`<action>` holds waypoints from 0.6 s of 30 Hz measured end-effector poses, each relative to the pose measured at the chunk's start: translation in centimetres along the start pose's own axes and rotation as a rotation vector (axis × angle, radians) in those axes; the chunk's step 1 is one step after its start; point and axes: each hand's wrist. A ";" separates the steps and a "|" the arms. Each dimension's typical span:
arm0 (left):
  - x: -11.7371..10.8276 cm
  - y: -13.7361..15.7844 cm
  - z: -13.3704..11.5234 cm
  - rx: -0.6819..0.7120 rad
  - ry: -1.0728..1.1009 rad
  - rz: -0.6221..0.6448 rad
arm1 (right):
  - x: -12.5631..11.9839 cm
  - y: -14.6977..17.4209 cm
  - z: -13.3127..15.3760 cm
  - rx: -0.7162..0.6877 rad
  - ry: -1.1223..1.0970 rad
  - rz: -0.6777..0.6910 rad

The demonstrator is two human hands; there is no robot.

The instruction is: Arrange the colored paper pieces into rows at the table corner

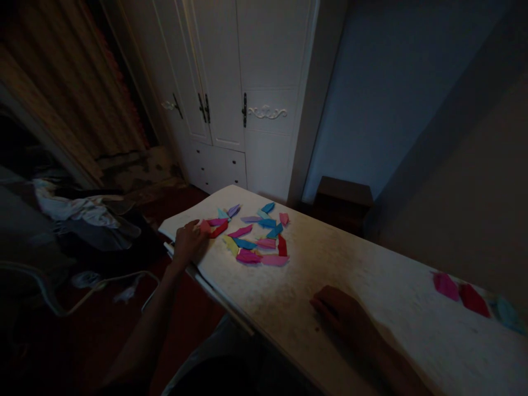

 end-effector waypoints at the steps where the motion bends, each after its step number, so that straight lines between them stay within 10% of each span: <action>1: 0.0 -0.4 0.2 -0.003 -0.015 0.035 | 0.0 0.0 -0.1 0.001 -0.001 -0.004; 7: -0.1 -1.4 0.4 -0.023 -0.099 0.171 | 0.1 0.2 -0.3 0.023 -0.001 0.012; 18: 0.0 1.0 0.6 -0.014 0.383 -0.071 | -0.1 0.0 -0.2 0.003 -0.006 0.008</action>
Point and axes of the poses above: each hand's wrist, its own y-axis away from the middle knuckle, its own x-axis out of the palm, z = x × y, and after that the axes turned 1 degree about -x, right-handed
